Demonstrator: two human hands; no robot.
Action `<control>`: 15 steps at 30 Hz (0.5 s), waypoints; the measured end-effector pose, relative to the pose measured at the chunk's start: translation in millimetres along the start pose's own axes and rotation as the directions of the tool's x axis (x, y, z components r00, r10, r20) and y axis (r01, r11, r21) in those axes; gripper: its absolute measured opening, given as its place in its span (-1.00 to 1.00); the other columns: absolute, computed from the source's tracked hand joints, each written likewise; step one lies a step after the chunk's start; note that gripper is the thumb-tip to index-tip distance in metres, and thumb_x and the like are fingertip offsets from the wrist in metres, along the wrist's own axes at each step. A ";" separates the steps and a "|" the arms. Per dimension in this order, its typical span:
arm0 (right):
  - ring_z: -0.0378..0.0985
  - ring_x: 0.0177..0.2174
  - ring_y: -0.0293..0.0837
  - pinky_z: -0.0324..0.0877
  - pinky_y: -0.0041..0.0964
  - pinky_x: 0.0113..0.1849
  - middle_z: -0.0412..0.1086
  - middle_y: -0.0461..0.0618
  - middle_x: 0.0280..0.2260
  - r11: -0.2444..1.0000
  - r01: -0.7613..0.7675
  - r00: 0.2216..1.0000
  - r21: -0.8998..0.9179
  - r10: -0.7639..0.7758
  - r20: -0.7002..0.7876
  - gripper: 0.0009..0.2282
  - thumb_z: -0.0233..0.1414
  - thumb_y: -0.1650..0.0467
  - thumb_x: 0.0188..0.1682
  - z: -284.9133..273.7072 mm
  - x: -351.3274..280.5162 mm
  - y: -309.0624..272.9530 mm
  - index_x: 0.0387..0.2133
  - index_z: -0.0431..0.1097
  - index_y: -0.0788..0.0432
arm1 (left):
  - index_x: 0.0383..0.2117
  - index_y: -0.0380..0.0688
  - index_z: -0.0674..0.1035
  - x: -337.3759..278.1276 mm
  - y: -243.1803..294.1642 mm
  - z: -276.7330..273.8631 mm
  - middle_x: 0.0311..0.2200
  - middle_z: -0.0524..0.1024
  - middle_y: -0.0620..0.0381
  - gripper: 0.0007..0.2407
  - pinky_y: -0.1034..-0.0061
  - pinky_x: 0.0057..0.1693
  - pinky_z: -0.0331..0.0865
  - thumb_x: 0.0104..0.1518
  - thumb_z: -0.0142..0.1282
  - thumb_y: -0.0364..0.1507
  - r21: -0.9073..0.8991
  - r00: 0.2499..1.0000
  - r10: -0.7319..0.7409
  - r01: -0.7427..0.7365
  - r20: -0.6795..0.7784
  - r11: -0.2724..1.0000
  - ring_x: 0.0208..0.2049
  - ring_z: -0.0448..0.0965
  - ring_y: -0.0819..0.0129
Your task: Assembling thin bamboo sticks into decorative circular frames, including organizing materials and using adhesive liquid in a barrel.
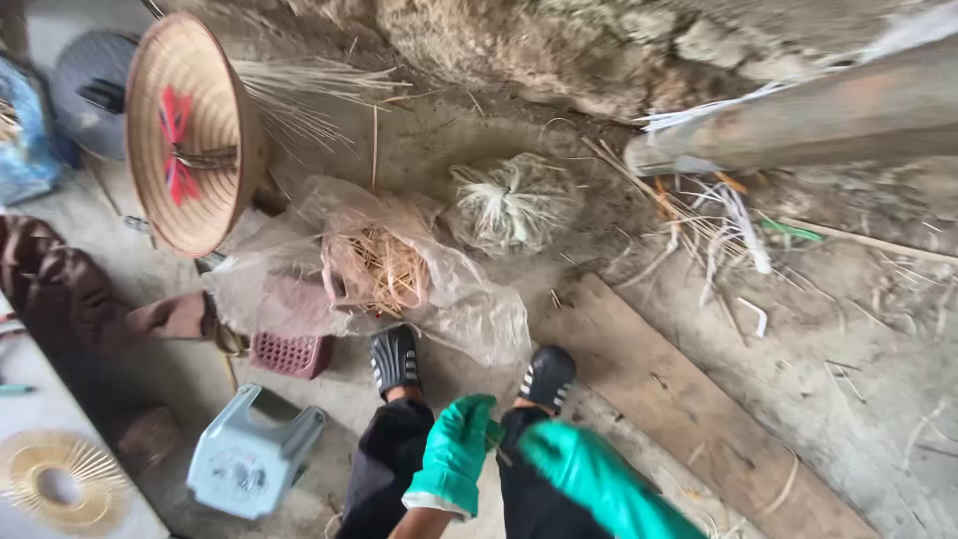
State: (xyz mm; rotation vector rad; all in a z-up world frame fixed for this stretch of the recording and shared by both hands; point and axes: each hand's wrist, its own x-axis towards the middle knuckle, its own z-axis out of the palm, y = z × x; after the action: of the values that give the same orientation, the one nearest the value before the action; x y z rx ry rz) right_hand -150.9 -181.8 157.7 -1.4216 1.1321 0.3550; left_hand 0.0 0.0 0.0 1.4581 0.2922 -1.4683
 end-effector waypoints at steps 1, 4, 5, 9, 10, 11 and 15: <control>0.67 -0.40 -0.07 0.51 -0.17 -0.30 0.58 0.02 -0.41 1.000 -0.004 1.000 -0.007 0.004 0.004 -0.78 0.16 0.23 0.00 -14.0 42.0 6.2 -0.25 0.56 0.11 | -0.09 -0.28 0.62 22.3 51.8 25.7 -0.48 0.64 0.10 -0.80 0.42 -0.30 0.49 0.20 0.23 -0.49 -0.008 1.000 -0.003 0.003 -0.002 1.000 -0.49 0.59 0.36; 0.63 -0.25 0.10 0.51 -0.04 -0.24 0.55 0.09 -0.23 0.962 0.029 0.915 -0.272 -0.134 -0.379 -0.65 0.12 0.19 -0.06 -57.2 169.2 12.9 -0.08 0.46 0.10 | 0.03 -0.03 0.57 53.8 177.3 73.5 -0.63 0.62 0.05 -0.66 0.38 -0.38 0.48 0.12 0.26 -0.32 0.747 0.988 0.153 -0.110 0.012 0.656 -0.60 0.59 0.30; 0.53 -0.15 0.18 0.46 0.06 -0.17 0.45 0.17 -0.07 0.836 0.114 0.833 -0.537 -0.375 -0.406 -0.57 0.19 0.19 -0.09 -74.9 212.3 7.5 0.01 0.42 0.12 | 0.11 0.01 0.49 79.5 202.2 87.6 -0.63 0.60 -0.03 -0.57 0.27 -0.37 0.46 0.10 0.25 -0.25 0.835 0.967 0.240 -0.200 0.084 0.513 -0.57 0.61 0.15; 0.16 0.19 0.31 0.24 0.21 0.06 0.19 0.29 0.20 0.459 0.030 0.741 -0.888 -0.606 -0.288 -0.45 0.31 0.24 -0.25 -113.9 337.6 -28.0 0.04 0.39 0.11 | 0.27 -0.03 0.29 213.4 215.9 127.8 -0.44 0.61 -0.17 -0.39 0.03 -0.25 0.47 0.14 0.18 -0.05 0.927 0.839 0.433 -0.375 0.329 0.022 -0.38 0.63 -0.17; 0.16 0.19 0.31 0.24 0.21 0.06 0.19 0.29 0.20 0.458 0.035 0.753 -0.888 -0.596 -0.278 -0.45 0.31 0.24 -0.25 -106.7 374.1 1.5 0.04 0.39 0.11 | 0.27 -0.03 0.29 239.5 209.9 133.4 -0.44 0.61 -0.17 -0.39 0.03 -0.25 0.47 0.14 0.18 -0.05 0.930 0.849 0.421 -0.367 0.319 0.034 -0.38 0.63 -0.17; 0.12 0.21 0.29 0.15 0.20 0.10 0.19 0.26 0.23 0.635 0.109 0.728 -0.765 -0.575 -0.374 -0.47 0.27 0.27 -0.20 -103.8 407.9 29.9 0.06 0.34 0.13 | 0.23 -0.04 0.33 265.0 205.7 143.1 -0.44 0.61 -0.18 -0.40 0.02 -0.24 0.47 0.11 0.17 -0.04 0.941 0.872 0.385 -0.338 0.304 0.022 -0.37 0.63 -0.19; 0.21 0.24 0.18 0.12 0.09 0.19 0.34 0.11 0.19 0.749 0.313 0.623 -0.584 -0.626 -0.470 -0.73 0.20 0.41 -0.07 -112.1 396.9 41.8 -0.13 0.34 0.16 | -0.17 0.07 0.60 316.1 172.6 149.3 -0.35 0.64 -0.09 -0.83 0.00 -0.15 0.47 0.26 0.06 -0.23 0.936 0.828 0.442 -0.341 0.345 -0.092 -0.27 0.67 -0.09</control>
State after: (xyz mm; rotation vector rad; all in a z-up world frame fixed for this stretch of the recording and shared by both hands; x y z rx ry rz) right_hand -39.7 -437.7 -148.8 -2.3221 1.1659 -0.3400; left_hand 112.6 -339.7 -154.8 2.3786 -1.4432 -0.9531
